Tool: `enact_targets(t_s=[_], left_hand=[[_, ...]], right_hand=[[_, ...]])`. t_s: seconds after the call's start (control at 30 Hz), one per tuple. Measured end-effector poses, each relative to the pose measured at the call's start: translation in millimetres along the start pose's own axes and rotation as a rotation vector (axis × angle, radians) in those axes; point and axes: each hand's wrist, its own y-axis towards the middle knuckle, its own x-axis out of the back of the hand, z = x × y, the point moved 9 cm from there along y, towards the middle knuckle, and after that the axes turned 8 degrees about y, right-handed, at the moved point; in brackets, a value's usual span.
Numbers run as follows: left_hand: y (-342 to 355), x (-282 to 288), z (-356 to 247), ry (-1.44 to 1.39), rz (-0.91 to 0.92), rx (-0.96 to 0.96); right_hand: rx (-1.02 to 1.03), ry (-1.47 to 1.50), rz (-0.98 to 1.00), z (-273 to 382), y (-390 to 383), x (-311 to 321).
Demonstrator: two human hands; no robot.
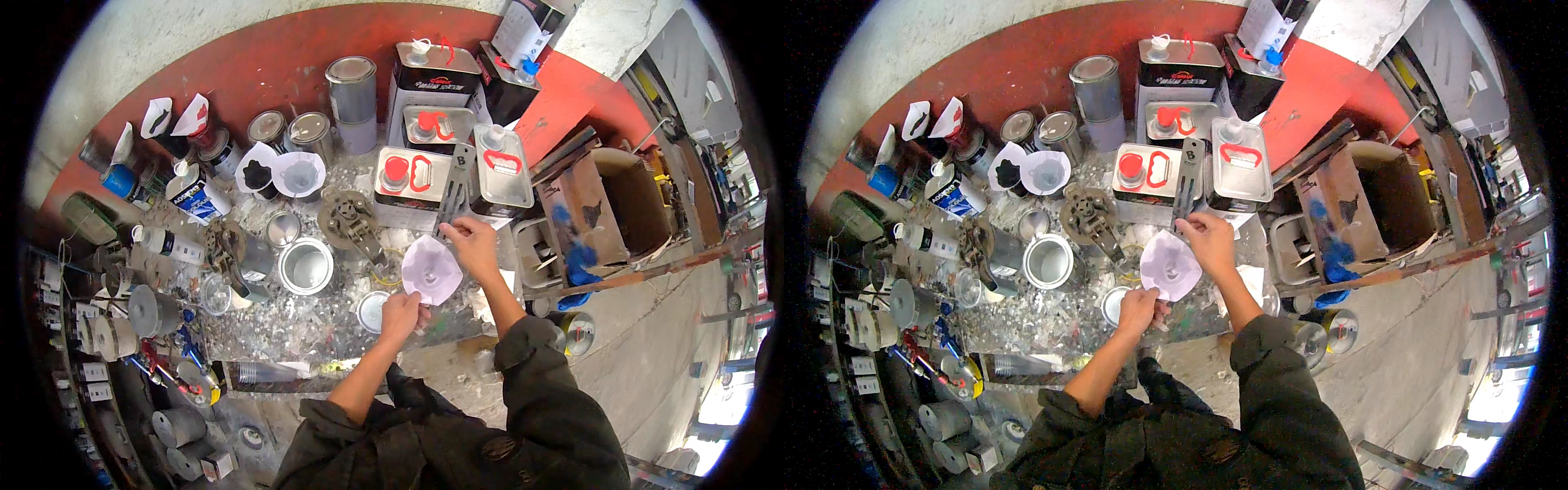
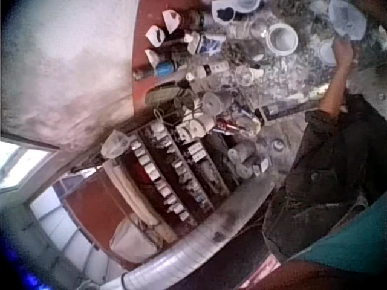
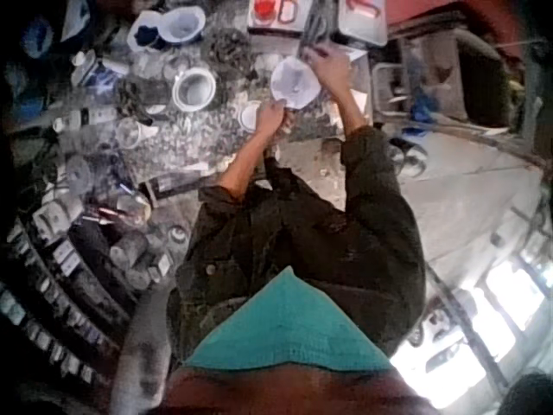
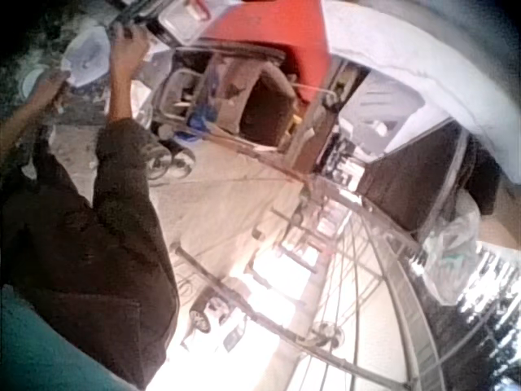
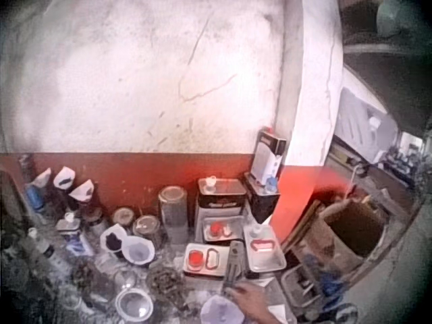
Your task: The person uses a spray gun to apply white paint to the front bumper of a car that is masked with newspaper and tape. They walk to a workbench to mix paint, return to the car, and continue spraying the bumper.
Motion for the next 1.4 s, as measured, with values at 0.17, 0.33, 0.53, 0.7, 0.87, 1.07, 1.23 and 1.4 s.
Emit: enact_targets(t_s=[0.17,0.33,0.53,0.7,0.87,1.07,1.23,1.4], left_hand=[[-1,12,13,0.021,-0.056,-0.033],[-8,12,9,0.028,-0.059,-0.033],[-10,12,-2,0.103,-0.085,-0.055],[-7,13,-1,0.139,-0.108,-0.064],[-5,7,-9,0.094,-0.097,-0.003],[-36,-14,1,0.111,0.206,0.044],[-87,-54,-11,0.165,0.293,-0.182],[-146,-18,-13,0.071,0.266,-0.339]], right_hand=[[0.083,0.036,-0.081,20,-11,33],[0.088,0.125,-0.277,25,-32,84],[-0.008,0.419,-0.452,30,-60,142],[-0.072,0.539,-0.599,17,-91,162],[-0.287,0.689,-0.597,-50,-118,135],[-0.585,1.141,-0.612,-107,-164,86],[-0.788,1.542,-0.378,-93,-213,18],[-0.914,1.554,-0.157,-10,-249,-26]])
